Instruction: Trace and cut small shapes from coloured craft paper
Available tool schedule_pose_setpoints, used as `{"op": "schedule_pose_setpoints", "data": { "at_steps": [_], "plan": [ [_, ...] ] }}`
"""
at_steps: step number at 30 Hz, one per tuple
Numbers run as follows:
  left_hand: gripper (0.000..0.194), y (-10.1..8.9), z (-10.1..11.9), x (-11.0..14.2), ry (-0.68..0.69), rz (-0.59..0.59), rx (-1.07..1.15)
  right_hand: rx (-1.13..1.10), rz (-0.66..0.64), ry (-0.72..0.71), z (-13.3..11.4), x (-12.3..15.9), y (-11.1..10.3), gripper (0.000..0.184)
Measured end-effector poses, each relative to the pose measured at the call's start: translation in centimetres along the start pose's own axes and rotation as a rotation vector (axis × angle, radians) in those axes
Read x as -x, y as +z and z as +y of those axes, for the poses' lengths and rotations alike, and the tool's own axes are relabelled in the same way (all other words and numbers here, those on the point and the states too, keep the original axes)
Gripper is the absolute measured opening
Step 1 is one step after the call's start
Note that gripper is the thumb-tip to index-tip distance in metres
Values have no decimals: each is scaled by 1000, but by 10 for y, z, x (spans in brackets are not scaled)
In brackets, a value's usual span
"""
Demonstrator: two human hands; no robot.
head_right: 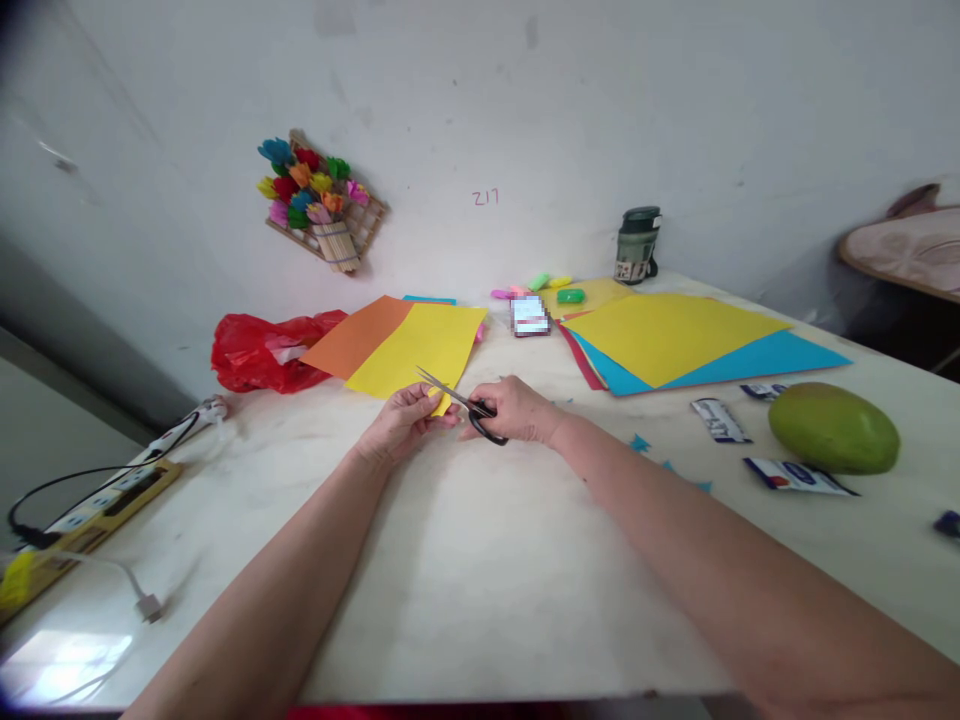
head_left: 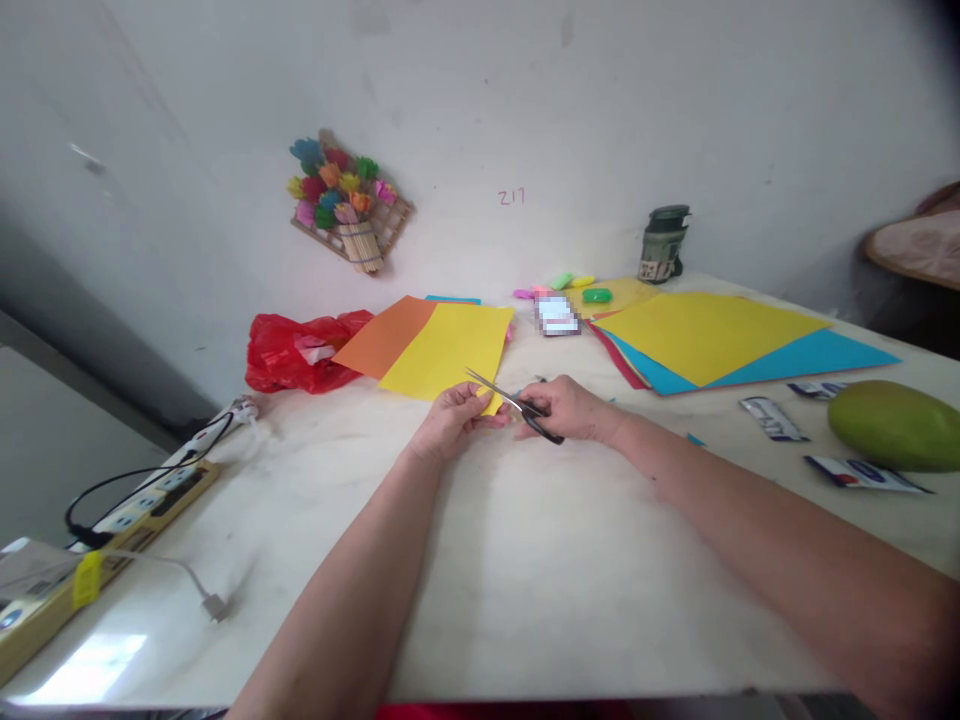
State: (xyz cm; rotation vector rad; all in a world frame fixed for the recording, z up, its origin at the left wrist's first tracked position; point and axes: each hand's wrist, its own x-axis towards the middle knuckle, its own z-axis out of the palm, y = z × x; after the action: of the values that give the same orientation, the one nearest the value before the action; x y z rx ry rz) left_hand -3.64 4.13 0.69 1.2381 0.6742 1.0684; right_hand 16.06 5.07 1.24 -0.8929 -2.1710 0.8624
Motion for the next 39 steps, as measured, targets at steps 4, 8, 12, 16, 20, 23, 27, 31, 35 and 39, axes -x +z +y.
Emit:
{"op": "schedule_pose_setpoints", "data": {
  "at_steps": [4,8,12,16,20,23,27,31,35,39],
  "plan": [
    [21,0,0,0,0,32,-18,-191,54,94,2,-2,-1,34],
    [22,1,2,1,-30,29,-76,-333,81,171,6,-4,-5,37],
    [23,3,2,1,-32,23,-119,-439,99,203,7,-5,-9,39],
    [25,5,1,0,-41,24,-153,-530,140,191,10,-7,-7,38],
    [23,7,2,0,-69,-5,-184,-571,174,165,10,-9,-2,38],
    [21,9,3,1,-93,-37,-214,-576,172,157,6,-9,0,38],
    [18,10,2,1,-117,-48,-239,-583,173,139,0,-8,1,39],
    [16,10,0,0,-127,-42,-273,-568,149,135,-7,-7,1,40],
    [13,11,-1,0,-145,-83,-304,-532,109,125,-12,-6,3,39],
    [13,12,-1,-1,-166,-98,-300,-507,103,122,-13,-7,5,37]
  ]
}}
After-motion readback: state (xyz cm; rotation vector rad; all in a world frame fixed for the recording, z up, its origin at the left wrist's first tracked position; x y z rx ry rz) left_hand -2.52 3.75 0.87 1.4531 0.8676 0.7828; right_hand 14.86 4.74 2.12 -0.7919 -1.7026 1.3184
